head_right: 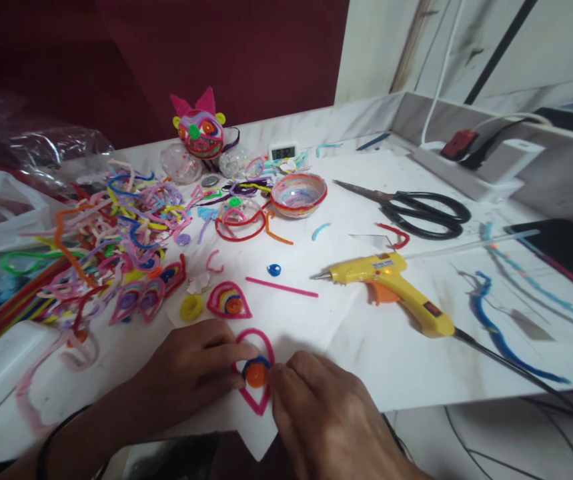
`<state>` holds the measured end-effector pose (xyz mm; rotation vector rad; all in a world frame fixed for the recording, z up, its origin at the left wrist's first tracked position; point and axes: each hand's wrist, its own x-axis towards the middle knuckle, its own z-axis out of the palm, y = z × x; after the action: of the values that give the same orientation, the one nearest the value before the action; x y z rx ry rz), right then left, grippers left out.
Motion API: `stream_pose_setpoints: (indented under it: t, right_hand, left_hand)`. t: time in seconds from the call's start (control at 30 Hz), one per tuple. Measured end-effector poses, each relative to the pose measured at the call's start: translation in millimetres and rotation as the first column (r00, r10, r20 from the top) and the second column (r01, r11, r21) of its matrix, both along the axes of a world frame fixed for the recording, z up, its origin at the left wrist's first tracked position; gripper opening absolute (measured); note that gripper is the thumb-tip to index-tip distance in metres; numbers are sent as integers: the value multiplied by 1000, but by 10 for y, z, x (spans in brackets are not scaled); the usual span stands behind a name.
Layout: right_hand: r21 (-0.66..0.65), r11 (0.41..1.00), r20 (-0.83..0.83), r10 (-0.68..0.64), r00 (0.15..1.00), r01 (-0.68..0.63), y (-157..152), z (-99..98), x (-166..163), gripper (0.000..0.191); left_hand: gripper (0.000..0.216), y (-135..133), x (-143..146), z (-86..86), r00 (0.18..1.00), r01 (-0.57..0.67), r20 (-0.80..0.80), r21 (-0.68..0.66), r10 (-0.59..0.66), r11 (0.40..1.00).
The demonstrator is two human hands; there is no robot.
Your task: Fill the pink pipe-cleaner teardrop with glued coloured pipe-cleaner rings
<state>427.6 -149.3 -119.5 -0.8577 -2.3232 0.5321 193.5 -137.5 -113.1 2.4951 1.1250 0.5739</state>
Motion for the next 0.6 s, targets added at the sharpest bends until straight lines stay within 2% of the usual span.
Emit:
stream_pose_setpoints:
  t: [0.33, 0.6]
  right_hand:
    - [-51, 998, 50, -19, 999, 22, -40, 13, -36, 19]
    - [-71, 997, 67, -32, 997, 37, -39, -17, -60, 17]
  left_hand:
    - [22, 40, 24, 66, 998, 32, -46, -66, -35, 997]
    - [19, 71, 22, 56, 996, 47, -69, -57, -51, 997]
